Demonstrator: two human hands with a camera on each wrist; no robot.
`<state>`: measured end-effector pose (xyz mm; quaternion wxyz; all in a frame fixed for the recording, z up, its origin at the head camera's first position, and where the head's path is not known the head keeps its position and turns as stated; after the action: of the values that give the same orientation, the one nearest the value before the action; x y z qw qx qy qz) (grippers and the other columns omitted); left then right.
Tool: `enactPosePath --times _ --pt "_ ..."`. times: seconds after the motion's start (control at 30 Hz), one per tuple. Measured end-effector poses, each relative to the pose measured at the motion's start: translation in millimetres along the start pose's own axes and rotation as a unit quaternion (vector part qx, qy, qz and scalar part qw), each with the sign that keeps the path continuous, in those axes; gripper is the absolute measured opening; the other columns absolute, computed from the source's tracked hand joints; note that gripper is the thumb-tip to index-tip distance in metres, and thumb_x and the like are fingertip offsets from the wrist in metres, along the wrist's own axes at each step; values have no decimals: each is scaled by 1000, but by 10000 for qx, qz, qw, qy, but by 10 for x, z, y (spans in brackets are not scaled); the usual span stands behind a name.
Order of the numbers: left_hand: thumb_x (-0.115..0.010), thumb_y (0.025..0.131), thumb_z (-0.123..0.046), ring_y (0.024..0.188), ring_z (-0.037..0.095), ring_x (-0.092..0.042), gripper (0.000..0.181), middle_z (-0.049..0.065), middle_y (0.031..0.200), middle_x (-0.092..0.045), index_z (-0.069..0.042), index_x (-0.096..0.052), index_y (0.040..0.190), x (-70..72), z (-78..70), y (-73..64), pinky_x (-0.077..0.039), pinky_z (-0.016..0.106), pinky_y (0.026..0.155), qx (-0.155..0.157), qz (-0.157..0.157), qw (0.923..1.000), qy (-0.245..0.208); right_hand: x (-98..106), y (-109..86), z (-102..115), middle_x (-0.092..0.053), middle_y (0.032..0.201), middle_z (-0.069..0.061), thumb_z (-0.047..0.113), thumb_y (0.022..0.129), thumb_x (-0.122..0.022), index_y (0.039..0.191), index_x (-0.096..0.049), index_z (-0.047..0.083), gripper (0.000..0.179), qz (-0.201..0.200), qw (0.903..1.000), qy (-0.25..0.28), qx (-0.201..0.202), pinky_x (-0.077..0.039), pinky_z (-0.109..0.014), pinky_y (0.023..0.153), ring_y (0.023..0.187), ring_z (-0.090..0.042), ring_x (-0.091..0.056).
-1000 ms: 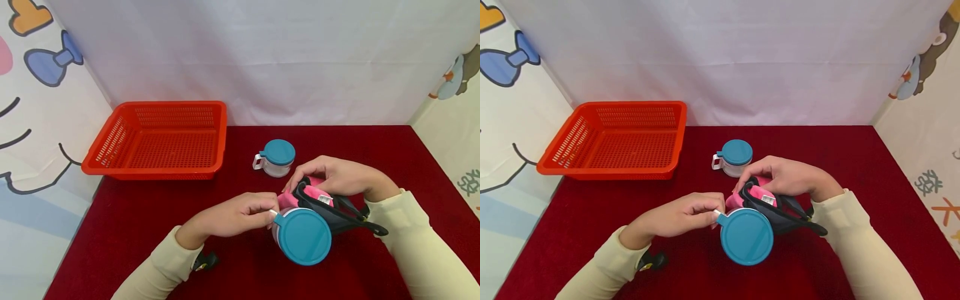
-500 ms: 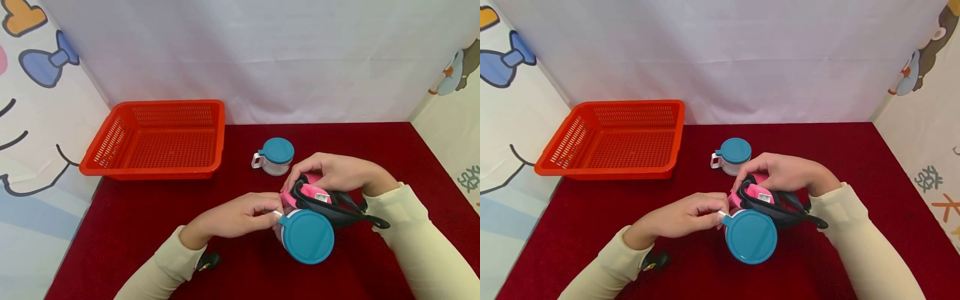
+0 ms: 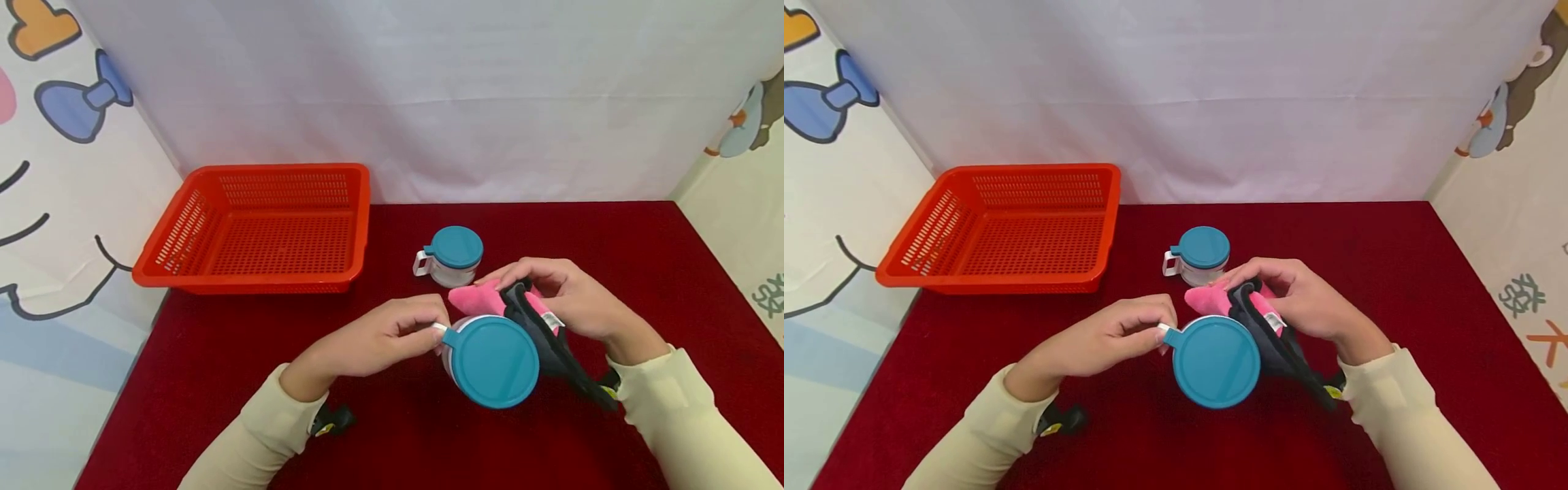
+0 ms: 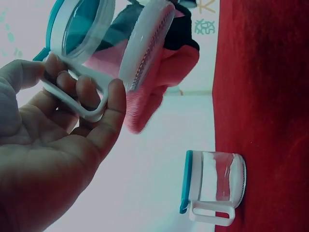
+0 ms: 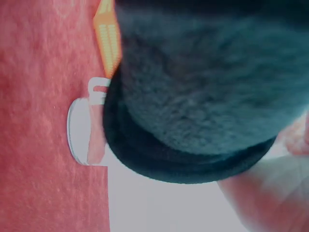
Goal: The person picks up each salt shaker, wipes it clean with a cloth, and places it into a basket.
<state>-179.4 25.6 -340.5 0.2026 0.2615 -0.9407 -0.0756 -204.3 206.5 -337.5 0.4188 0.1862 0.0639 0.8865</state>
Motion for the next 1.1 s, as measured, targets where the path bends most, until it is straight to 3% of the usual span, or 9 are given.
enactPosePath --times 0.17,0.37,0.73,0.97,1.1 --pt "-50 107 -10 92 22 -54 17 1 93 -58 -10 -62 95 119 -13 -19 -48 34 81 -27 -453 9988 -192 83 -171 99 -61 135 -24 -22 87 -61 124 -66 -1 43 -1078 9937 238 207 -58 -40 85 124 -37 -57" --pt "-49 107 -9 98 28 -54 16 7 97 -56 -6 -61 97 235 -10 -54 -46 39 86 88 -1037 9928 -595 89 -293 262 -60 136 -25 -22 88 -64 124 -61 -11 38 -2003 9741 498 929 -56 -35 92 127 -36 -57" --pt "-45 108 -11 107 26 -56 19 11 101 -58 2 -59 105 356 31 -93 -47 42 98 556 -2125 9684 -1179 -38 -439 455 -58 135 -28 -18 87 -69 123 -62 -15 37 -3435 9218 -32 1795 -54 -31 95 126 -37 -56" --pt "-42 109 -12 105 27 -58 21 10 99 -57 2 -55 102 370 90 -99 -47 43 103 668 -2403 9535 -1692 -270 -454 668 -61 128 -32 -7 86 -78 109 -67 -16 28 -3931 8750 -555 2769 -54 -30 94 121 -38 -60" --pt "-40 109 -12 104 25 -56 20 9 98 -53 1 -53 101 359 89 -98 -47 40 101 752 -2362 9511 -1845 -391 -444 788 -62 123 -32 2 86 -82 101 -69 -15 26 -4137 8502 -1127 3055 -52 -33 99 120 -38 -61"
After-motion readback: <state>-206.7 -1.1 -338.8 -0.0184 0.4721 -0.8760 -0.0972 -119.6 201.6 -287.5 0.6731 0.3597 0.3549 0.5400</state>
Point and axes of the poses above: each hand's wrist, its own y-axis towards the middle knuckle, its own x-axis out of the back of the hand, z = x × y, the point moved 9 cm from there along y, towards the middle knuckle
